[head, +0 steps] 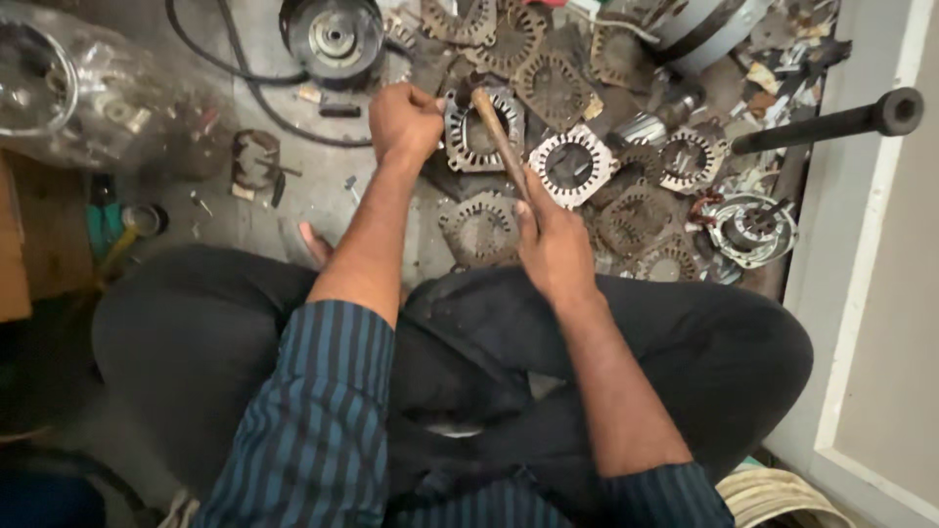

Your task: The person sits on the floor of a cluttered workshop and uses a hammer and a metal rod to knock copper windings and laminated stator cores out of electric motor housings, working through scrap motor parts one at a time and setting the emptied housings aside.

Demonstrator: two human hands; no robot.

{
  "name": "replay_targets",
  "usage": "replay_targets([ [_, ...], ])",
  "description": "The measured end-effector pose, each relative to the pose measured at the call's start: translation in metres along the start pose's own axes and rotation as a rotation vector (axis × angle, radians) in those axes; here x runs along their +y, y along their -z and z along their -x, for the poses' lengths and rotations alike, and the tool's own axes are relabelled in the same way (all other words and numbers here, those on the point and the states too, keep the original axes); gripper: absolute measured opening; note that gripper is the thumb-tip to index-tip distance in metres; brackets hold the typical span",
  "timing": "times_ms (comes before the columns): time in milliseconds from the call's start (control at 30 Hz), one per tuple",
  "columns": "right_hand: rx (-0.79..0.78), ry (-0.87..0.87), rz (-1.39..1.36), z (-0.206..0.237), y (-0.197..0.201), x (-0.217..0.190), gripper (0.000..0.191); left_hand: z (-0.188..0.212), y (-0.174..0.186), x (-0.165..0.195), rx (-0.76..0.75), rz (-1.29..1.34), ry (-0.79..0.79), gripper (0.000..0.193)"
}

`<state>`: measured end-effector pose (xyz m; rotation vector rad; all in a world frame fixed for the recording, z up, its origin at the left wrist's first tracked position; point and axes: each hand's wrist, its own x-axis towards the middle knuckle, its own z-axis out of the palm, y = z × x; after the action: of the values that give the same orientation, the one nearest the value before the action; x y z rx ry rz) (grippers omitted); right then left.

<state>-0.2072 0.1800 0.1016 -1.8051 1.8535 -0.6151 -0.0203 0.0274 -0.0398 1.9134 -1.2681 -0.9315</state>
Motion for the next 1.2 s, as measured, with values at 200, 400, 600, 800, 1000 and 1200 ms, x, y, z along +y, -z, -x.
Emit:
replay_targets([
  [200, 0.056, 0.077, -0.031, 0.0, -0.001, -0.003, 0.048, 0.002, 0.011, 0.016, -0.008, -0.041, -0.035, 0.014],
  [400, -0.011, 0.011, 0.059, -0.003, -0.01, 0.001, 0.05, 0.004, 0.018, 0.024, -0.041, -0.067, 0.026, 0.014],
  [600, 0.006, 0.009, 0.058, 0.002, -0.014, 0.006, 0.045, 0.005, 0.014, 0.019, 0.013, -0.092, -0.001, 0.013],
  [800, 0.068, 0.086, -0.07, 0.002, -0.017, 0.01, 0.047, 0.004, 0.008, 0.015, 0.029, -0.063, -0.017, 0.01],
  [1000, 0.054, 0.074, 0.027, -0.002, -0.012, 0.005, 0.045, 0.007, 0.01, 0.018, 0.001, -0.081, -0.101, 0.014],
  [1200, 0.101, 0.041, -0.069, 0.002, -0.013, 0.001, 0.047, 0.013, 0.013, 0.015, 0.039, -0.049, -0.024, 0.012],
])
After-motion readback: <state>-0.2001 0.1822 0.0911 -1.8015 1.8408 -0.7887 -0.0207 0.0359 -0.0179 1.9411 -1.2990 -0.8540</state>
